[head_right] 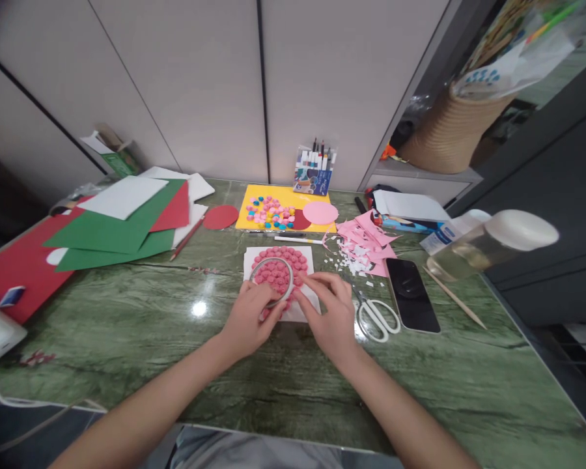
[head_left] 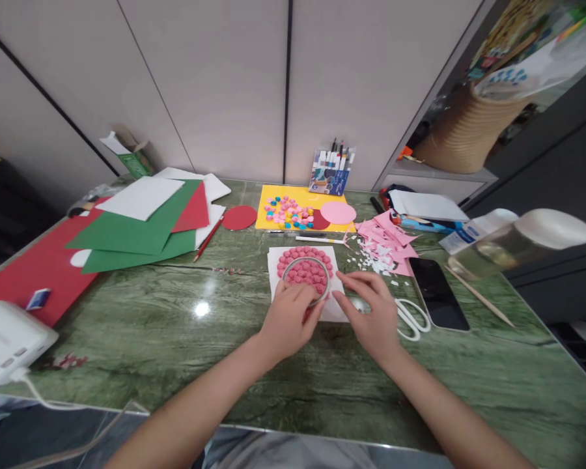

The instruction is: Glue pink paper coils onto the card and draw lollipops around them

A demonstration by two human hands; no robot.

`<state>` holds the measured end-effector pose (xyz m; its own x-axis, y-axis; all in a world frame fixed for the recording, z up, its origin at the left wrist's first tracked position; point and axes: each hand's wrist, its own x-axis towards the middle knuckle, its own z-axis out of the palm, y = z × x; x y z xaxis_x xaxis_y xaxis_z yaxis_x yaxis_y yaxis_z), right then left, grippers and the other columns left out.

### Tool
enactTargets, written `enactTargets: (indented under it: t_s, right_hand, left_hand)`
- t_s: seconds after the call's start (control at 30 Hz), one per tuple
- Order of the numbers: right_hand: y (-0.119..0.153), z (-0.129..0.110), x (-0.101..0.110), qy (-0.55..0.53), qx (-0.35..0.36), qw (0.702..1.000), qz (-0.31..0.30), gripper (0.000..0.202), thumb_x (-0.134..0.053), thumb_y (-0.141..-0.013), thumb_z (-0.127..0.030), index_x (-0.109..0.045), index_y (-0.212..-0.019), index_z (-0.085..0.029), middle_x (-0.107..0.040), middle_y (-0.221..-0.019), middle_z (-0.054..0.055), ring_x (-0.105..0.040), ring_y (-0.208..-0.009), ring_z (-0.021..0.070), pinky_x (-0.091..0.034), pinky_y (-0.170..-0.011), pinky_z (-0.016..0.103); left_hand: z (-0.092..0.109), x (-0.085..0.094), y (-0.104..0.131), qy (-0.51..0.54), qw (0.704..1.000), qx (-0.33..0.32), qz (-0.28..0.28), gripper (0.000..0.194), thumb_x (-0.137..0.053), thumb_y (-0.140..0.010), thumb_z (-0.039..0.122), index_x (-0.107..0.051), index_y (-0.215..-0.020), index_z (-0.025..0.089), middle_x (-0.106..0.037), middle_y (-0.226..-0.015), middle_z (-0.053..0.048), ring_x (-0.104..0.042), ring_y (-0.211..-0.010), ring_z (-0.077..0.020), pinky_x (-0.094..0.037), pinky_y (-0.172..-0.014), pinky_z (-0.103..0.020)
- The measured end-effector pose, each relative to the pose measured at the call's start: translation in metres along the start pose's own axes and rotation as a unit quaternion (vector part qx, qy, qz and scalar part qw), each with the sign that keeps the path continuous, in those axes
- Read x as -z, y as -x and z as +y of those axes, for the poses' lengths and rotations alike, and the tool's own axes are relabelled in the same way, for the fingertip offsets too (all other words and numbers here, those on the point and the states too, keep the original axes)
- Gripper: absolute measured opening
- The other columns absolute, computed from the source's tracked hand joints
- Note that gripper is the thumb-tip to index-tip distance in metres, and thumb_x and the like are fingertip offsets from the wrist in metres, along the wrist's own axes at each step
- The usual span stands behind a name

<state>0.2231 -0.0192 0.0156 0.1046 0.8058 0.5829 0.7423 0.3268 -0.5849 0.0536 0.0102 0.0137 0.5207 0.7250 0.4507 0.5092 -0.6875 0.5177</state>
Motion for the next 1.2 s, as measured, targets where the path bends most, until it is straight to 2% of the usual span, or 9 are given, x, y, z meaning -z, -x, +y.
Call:
enactTargets:
  t_s: [0.17,0.47,0.63,0.8,0.87,0.93,1.07,1.13,1.2]
  right_hand:
    - [0.001,0.003,0.001,0.045,0.075,0.996,0.006,0.02,-0.064,-0.079,-0.02,-0.068,-0.097,-0.027,-0.061,-0.097,0.004,-0.057,-0.08,0.0159,-0.041,-0.079,0.037]
    - [-0.003,0.0,0.003,0.103,0.102,0.989,-0.004,0.002,-0.066,-0.076,-0.021,-0.066,-0.078,-0.023,-0.062,-0.091,0.003,-0.057,-0.085,0.0185,-0.036,-0.079,0.039]
    - [0.0,-0.003,0.003,0.073,0.066,0.995,-0.027,0.003,-0.064,-0.074,-0.021,-0.063,-0.072,-0.022,-0.059,-0.091,0.004,-0.053,-0.089,0.0209,-0.037,-0.079,0.039]
    - [-0.006,0.019,0.002,0.031,-0.035,0.999,0.0,0.007,-0.063,-0.075,-0.025,-0.065,-0.07,-0.021,-0.056,-0.092,0.005,-0.052,-0.091,0.0208,-0.04,-0.08,0.038]
    - [-0.011,0.029,0.002,0.001,-0.085,0.996,0.019,0.01,-0.063,-0.076,-0.03,-0.067,-0.072,-0.021,-0.055,-0.092,0.005,-0.053,-0.091,0.02,-0.041,-0.081,0.037]
    - [-0.014,0.035,0.001,-0.026,-0.116,0.993,0.024,0.013,-0.061,-0.078,-0.032,-0.067,-0.077,-0.021,-0.055,-0.093,0.005,-0.053,-0.093,0.0197,-0.041,-0.083,0.037]
    - [-0.015,0.036,0.0,-0.044,-0.118,0.992,-0.01,0.017,-0.057,-0.081,-0.033,-0.066,-0.089,-0.022,-0.055,-0.098,0.006,-0.052,-0.098,0.0213,-0.041,-0.083,0.038]
    - [-0.015,0.034,0.001,-0.048,-0.114,0.992,-0.024,0.018,-0.056,-0.082,-0.032,-0.066,-0.092,-0.022,-0.055,-0.101,0.007,-0.052,-0.098,0.022,-0.042,-0.082,0.039]
    - [-0.014,0.032,0.003,-0.05,-0.111,0.992,-0.035,0.018,-0.055,-0.082,-0.031,-0.065,-0.094,-0.022,-0.054,-0.102,0.007,-0.053,-0.096,0.0218,-0.043,-0.081,0.039]
  left_hand:
    - [-0.001,-0.001,0.0,-0.03,0.999,-0.015,-0.002,0.017,-0.043,-0.09,0.024,-0.054,-0.08,0.017,-0.058,-0.071,-0.001,-0.052,-0.068,-0.0152,-0.032,-0.068,-0.031]
    - [-0.006,-0.003,-0.001,-0.132,0.985,-0.094,0.05,0.02,-0.048,-0.087,0.021,-0.052,-0.068,0.017,-0.057,-0.063,0.0,-0.05,-0.063,-0.0133,-0.029,-0.063,-0.031]
    - [-0.003,-0.003,0.003,-0.151,0.97,-0.158,0.107,0.023,-0.054,-0.081,0.016,-0.047,-0.059,0.018,-0.052,-0.055,0.002,-0.045,-0.057,-0.012,-0.026,-0.06,-0.031]
    - [0.007,-0.01,0.01,-0.104,0.941,-0.286,0.152,0.02,-0.058,-0.076,0.016,-0.048,-0.059,0.019,-0.05,-0.05,0.005,-0.041,-0.052,-0.0111,-0.026,-0.059,-0.03]
    - [-0.003,-0.008,0.006,-0.135,0.96,-0.221,0.105,0.02,-0.055,-0.08,0.022,-0.051,-0.061,0.019,-0.053,-0.053,0.004,-0.045,-0.055,-0.0119,-0.027,-0.062,-0.03]
    - [-0.027,-0.002,-0.004,-0.211,0.976,-0.046,0.018,0.024,-0.05,-0.086,0.031,-0.053,-0.064,0.02,-0.058,-0.06,0.002,-0.051,-0.062,-0.0136,-0.03,-0.068,-0.031]
    - [-0.079,0.017,-0.019,-0.275,0.953,0.123,0.025,0.02,-0.045,-0.089,0.029,-0.058,-0.085,0.016,-0.063,-0.082,-0.01,-0.055,-0.081,-0.0245,-0.031,-0.075,-0.039]
    - [-0.089,0.023,-0.017,-0.293,0.94,0.172,0.02,0.024,-0.047,-0.087,0.035,-0.059,-0.085,0.015,-0.061,-0.087,-0.014,-0.054,-0.087,-0.029,-0.033,-0.075,-0.041]
    - [-0.088,0.027,-0.016,-0.309,0.928,0.205,0.016,0.029,-0.048,-0.086,0.041,-0.06,-0.089,0.014,-0.059,-0.092,-0.016,-0.052,-0.091,-0.0317,-0.033,-0.078,-0.044]
